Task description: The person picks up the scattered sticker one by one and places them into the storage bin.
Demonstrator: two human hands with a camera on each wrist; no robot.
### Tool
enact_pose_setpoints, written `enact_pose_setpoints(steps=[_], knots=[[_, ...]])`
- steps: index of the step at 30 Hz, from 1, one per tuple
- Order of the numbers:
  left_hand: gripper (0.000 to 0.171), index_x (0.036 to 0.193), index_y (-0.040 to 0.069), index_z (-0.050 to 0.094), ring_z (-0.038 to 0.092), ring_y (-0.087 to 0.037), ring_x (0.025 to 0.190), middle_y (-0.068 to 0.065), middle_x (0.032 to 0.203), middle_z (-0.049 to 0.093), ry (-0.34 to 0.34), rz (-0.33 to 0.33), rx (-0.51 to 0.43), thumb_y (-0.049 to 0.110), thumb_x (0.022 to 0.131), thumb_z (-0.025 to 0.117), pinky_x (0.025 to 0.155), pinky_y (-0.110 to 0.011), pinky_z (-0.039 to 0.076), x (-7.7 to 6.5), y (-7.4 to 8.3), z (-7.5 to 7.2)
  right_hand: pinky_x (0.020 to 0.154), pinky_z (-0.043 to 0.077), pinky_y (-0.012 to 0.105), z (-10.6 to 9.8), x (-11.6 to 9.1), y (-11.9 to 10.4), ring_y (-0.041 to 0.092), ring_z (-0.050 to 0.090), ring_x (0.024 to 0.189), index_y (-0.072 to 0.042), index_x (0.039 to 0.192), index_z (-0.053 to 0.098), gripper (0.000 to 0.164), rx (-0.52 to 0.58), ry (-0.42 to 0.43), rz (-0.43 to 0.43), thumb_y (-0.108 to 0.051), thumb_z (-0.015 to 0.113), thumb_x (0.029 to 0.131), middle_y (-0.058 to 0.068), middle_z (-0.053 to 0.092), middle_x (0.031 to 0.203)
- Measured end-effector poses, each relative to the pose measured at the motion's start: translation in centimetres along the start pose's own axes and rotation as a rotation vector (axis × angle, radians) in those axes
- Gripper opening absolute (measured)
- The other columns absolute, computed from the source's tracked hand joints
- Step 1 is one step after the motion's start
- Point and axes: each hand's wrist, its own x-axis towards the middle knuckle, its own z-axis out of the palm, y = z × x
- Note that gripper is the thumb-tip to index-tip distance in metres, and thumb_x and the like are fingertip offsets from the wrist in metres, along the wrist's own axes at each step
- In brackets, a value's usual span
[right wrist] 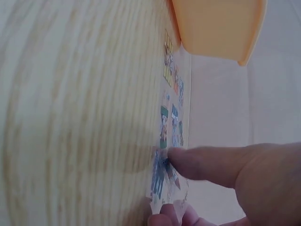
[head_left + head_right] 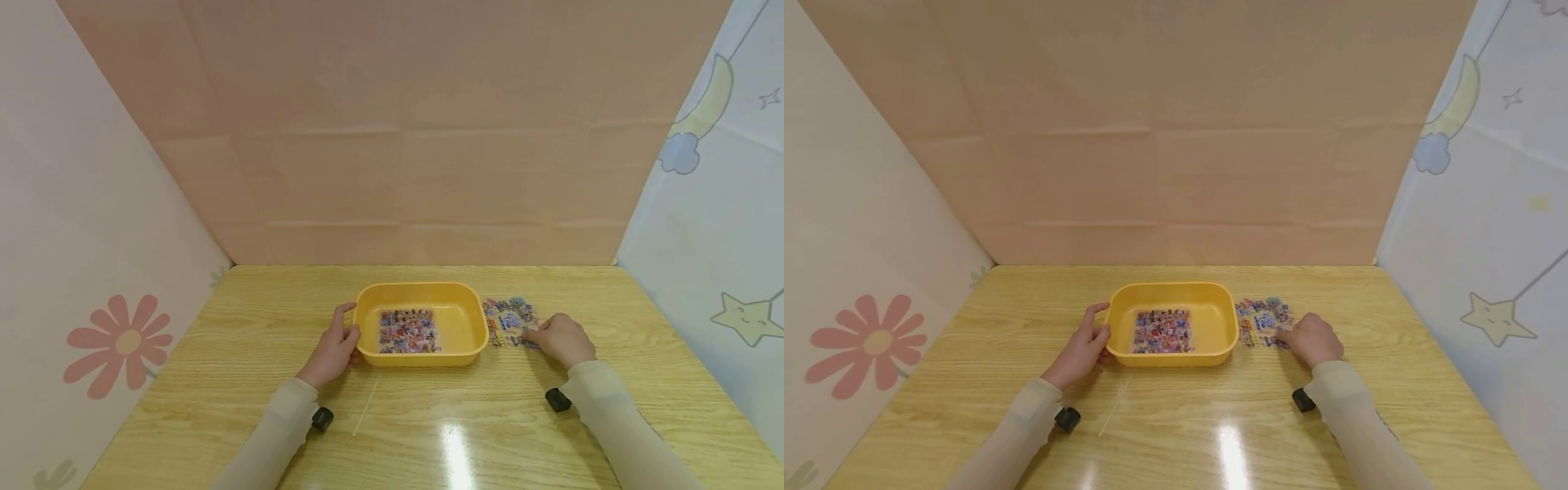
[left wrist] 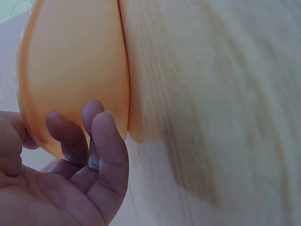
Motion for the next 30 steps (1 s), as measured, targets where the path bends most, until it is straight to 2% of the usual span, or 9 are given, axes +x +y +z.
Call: enact_pose_setpoints(steps=[6,9,13,16,18,25,30], knots=[[0.048,0.154,0.020,0.023,0.055,-0.022,0.059,-0.009,0.072,0.058,0.001,-0.002,0.003,0.021,0.109,0.039,0.051,-0.036,0.050,0.0,0.2,0.0,0.049,0.032,0.030,-0.2,0.1,0.1,0.015,0.037,0.052,-0.019,0.059,0.046,0.041,0.021,0.005,0.005,-0.032,0.053,0.097,-0.003,0.040,0.056],[0.048,0.154,0.020,0.023,0.054,-0.021,0.058,-0.008,0.072,0.058,-0.002,-0.005,0.004,0.021,0.109,0.039,0.051,-0.035,0.050,0.1,0.1,0.0,0.051,0.034,0.031,-0.4,0.1,0.0,0.018,0.041,0.055,-0.015,0.064,0.054,0.037,0.040,0.006,0.005,-0.030,0.050,0.098,0.001,0.048,0.063],[0.048,0.154,0.020,0.023,0.054,-0.021,0.058,-0.008,0.072,0.058,-0.005,-0.004,0.004,0.021,0.109,0.040,0.051,-0.035,0.050,0.1,0.0,0.0,0.059,0.043,0.037,-0.5,0.0,0.0,0.021,0.055,0.066,-0.005,0.089,0.066,0.033,0.076,0.010,-0.005,-0.029,0.047,0.100,0.007,0.064,0.082],[0.048,0.154,0.021,0.023,0.054,-0.022,0.059,-0.009,0.073,0.059,-0.005,-0.003,-0.002,0.020,0.109,0.039,0.051,-0.035,0.050,0.1,-0.1,0.0,0.068,0.050,0.042,-0.6,0.1,0.1,0.020,0.065,0.071,0.004,0.106,0.064,0.035,0.130,0.007,-0.017,-0.026,0.047,0.101,0.012,0.069,0.090],[0.048,0.154,0.021,0.023,0.055,-0.022,0.059,-0.009,0.073,0.059,-0.006,-0.003,-0.008,0.021,0.109,0.039,0.051,-0.035,0.050,0.1,-0.1,0.0,0.072,0.052,0.044,-0.6,0.0,0.2,0.020,0.067,0.071,0.007,0.112,0.060,0.036,0.165,0.010,-0.028,-0.024,0.047,0.102,0.014,0.069,0.092],[0.048,0.154,0.020,0.023,0.055,-0.022,0.059,-0.009,0.073,0.059,-0.005,0.002,-0.009,0.021,0.109,0.039,0.050,-0.035,0.050,0.1,0.0,0.0,0.065,0.052,0.038,-0.7,-0.4,0.0,0.021,0.067,0.069,0.011,0.119,0.057,0.039,0.209,0.035,-0.049,-0.023,0.047,0.102,0.013,0.068,0.085],[0.048,0.154,0.020,0.023,0.055,-0.022,0.059,-0.009,0.073,0.059,-0.004,0.003,-0.001,0.020,0.109,0.039,0.051,-0.035,0.050,0.1,-0.1,0.0,0.069,0.054,0.041,-1.2,-0.7,-0.2,0.024,0.067,0.074,0.013,0.125,0.056,0.045,0.206,0.048,-0.068,-0.024,0.047,0.102,0.020,0.069,0.094]])
